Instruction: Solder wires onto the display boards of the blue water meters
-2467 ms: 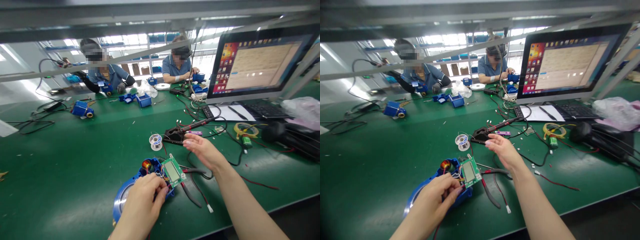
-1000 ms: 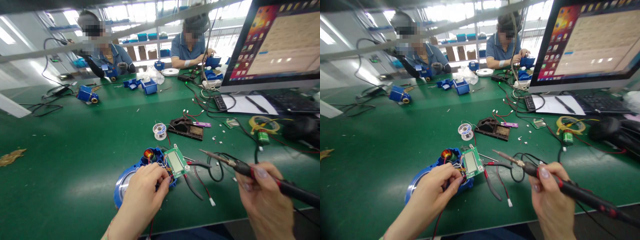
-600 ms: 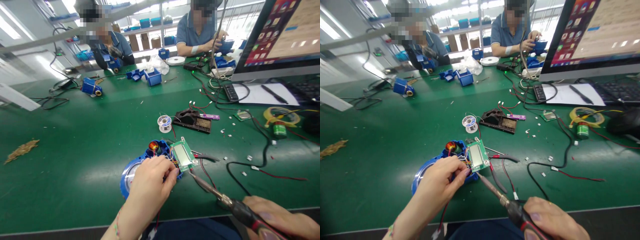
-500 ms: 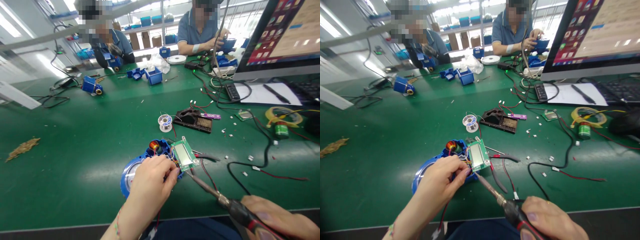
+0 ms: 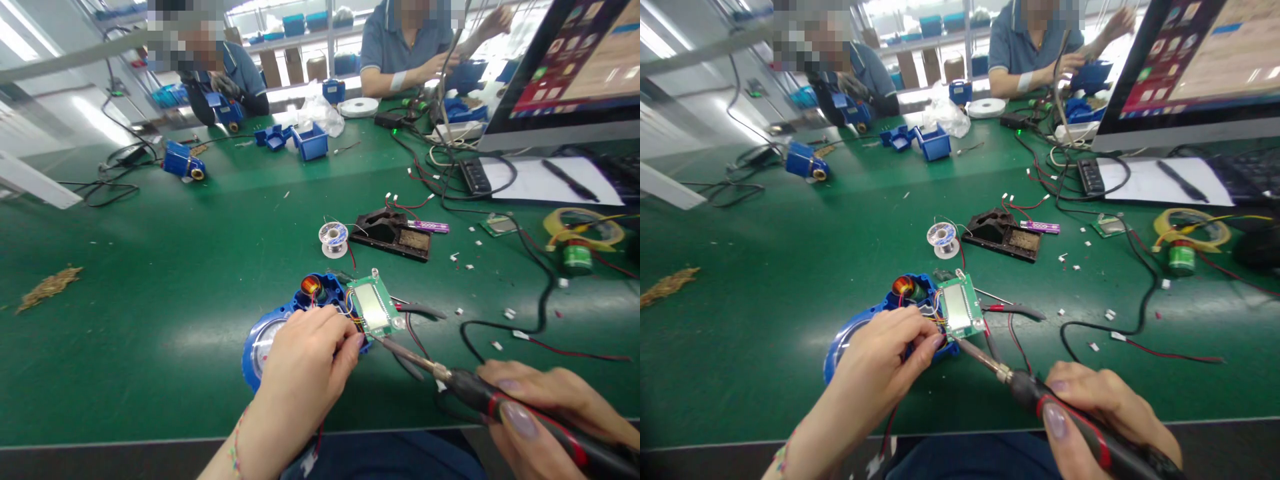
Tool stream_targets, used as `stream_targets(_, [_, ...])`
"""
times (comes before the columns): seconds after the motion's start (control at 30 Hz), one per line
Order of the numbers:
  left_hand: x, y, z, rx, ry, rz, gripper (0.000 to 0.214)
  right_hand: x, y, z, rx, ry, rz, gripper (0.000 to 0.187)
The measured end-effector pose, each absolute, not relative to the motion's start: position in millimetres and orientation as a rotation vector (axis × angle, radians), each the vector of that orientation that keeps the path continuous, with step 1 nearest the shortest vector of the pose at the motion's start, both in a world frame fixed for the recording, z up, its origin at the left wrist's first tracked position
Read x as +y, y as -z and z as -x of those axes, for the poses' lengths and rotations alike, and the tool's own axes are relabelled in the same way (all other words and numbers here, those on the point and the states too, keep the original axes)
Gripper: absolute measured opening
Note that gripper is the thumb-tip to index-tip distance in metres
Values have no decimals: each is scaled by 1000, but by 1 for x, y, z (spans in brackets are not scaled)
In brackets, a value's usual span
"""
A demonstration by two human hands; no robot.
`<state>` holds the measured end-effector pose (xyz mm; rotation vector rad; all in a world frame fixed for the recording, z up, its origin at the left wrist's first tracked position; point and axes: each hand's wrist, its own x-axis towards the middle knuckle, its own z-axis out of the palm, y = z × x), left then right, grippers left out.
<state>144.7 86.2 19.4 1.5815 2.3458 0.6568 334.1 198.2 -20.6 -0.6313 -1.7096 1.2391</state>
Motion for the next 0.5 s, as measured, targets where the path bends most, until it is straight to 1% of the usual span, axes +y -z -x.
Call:
stream_targets(0.13, [87, -19, -144, 2353, -646, -1594, 21, 203, 18, -333, -1662, -1284, 691, 6])
stream_targets(0.33, [88, -18, -144, 2400, -557, -1646, 21, 204, 7, -321, -1634, -1317, 739, 11])
stream_targets(0.5, [87, -16, -145, 2432, -460, -1671, 20, 207, 16, -328, -1582, -1350, 677, 8])
